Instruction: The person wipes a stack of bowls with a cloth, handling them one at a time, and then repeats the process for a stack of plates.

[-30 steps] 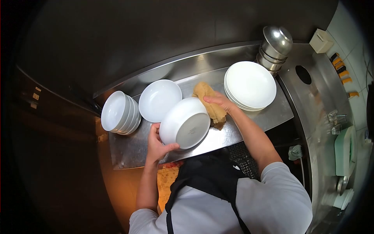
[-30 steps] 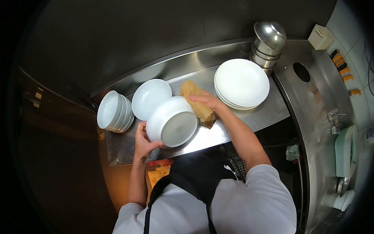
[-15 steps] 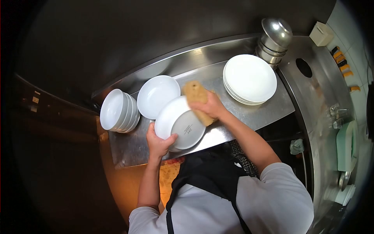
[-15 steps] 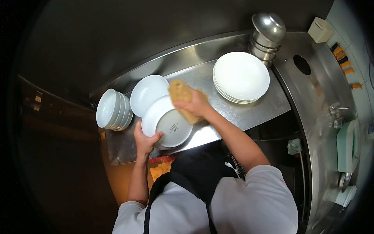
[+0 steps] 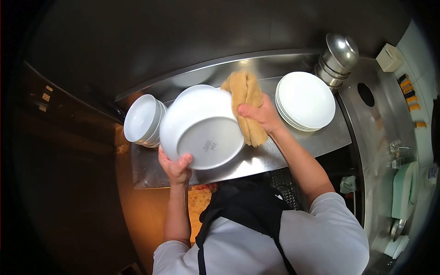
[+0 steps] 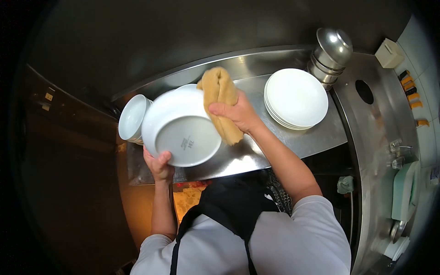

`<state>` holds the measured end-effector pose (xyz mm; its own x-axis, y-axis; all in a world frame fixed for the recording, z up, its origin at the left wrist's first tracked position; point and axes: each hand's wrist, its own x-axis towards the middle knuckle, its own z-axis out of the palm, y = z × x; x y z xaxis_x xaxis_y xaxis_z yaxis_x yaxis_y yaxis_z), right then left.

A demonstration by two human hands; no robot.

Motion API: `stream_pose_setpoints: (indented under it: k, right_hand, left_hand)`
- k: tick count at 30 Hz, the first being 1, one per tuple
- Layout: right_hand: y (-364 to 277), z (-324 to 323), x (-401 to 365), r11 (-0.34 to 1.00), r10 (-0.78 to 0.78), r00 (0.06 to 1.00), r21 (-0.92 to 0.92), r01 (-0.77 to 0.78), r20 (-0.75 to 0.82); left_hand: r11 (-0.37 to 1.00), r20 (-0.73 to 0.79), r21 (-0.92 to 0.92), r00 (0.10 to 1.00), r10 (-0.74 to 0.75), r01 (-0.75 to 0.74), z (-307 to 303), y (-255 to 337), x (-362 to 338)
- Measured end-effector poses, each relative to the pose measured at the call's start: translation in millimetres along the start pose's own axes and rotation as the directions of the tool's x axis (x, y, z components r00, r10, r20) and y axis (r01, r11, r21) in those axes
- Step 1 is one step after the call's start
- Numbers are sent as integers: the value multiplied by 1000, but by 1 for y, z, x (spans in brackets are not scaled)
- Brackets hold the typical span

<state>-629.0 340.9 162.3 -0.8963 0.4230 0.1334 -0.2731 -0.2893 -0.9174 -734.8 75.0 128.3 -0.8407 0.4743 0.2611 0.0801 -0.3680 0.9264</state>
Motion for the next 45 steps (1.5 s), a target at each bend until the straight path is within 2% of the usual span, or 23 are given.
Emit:
stream_pose_setpoints:
  k: [2,5,6,7,9,10,14,18,19,20,23,26,29,32,33,35,38,39,40,41,42,43,45]
  right_hand:
    - [-16,15,7,996,-75,994,33,78,-75]
    - [-4,37,-5,991,-9,949,125,50,-315]
    - [11,56,-12,973,-31,900,194,127,-434]
    - [30,79,-20,945,-35,837,254,206,-547]
    - [39,100,-27,888,-63,858,364,281,-509]
    - [32,100,-25,877,-35,889,413,247,-456]
    - [3,61,-18,881,43,967,467,82,-250]
    - [-13,28,-5,881,-54,990,459,110,-134]
    - [-14,26,-5,884,-65,990,453,116,-127]
    - [-16,26,0,887,-85,989,444,129,-117]
    - [30,48,-3,850,-70,947,478,221,-314]
    - [42,99,-17,838,-181,896,414,356,-405]
    - [43,80,-9,878,-68,976,452,157,-206]
    - [50,89,-13,893,-142,951,379,243,-276]
    - [52,84,-15,974,-134,973,156,164,-189]
    - [58,61,-21,947,-59,998,-318,46,-31]
    - [73,48,-37,944,-250,948,-266,194,-195]
    - [50,50,-35,927,-337,921,-237,289,-196]
    - [40,39,-30,866,-407,913,-329,377,-23]
    - [21,49,-21,682,-560,819,-493,540,122]
    - [3,59,-11,440,-683,682,-599,669,260]
    - [-30,87,-2,3,-792,434,-708,706,430]
    - [-58,95,7,-125,-711,439,-713,690,550]
  left_hand:
    - [994,-63,-78,995,74,-79,9,5,15]
    - [964,-155,-204,978,142,-172,31,9,35]
    - [948,-189,-250,970,150,-195,38,8,39]
    - [923,-208,-361,976,61,-134,41,1,42]
    - [855,-255,-496,967,23,-152,58,-5,47]
    - [817,-271,-554,963,7,-162,65,-5,50]
    - [847,-223,-474,963,151,-243,80,14,35]
    - [898,168,-438,979,117,-32,28,48,77]
    - [942,97,-336,995,33,1,30,55,84]
    - [930,75,-367,996,39,-9,33,57,88]
    - [867,-11,-496,999,45,-45,58,48,87]
    - [732,-140,-680,987,-84,-34,89,33,78]
    - [785,-171,-614,985,-31,-82,78,21,81]
    - [809,-222,-575,975,-11,-122,72,25,82]
    - [808,-240,-575,971,-15,-130,69,30,82]
    - [871,-314,-424,942,117,-250,60,40,84]
    - [909,-322,-273,920,221,-314,48,63,88]
    - [922,-312,-233,922,229,-308,45,66,86]
    - [941,-318,-123,910,265,-317,44,61,82]
    - [947,-313,-9,900,302,-321,44,55,79]
    - [940,-297,101,892,341,-326,48,50,75]
    - [920,-258,230,892,372,-318,60,56,66]
    - [949,-211,118,927,310,-291,75,57,57]
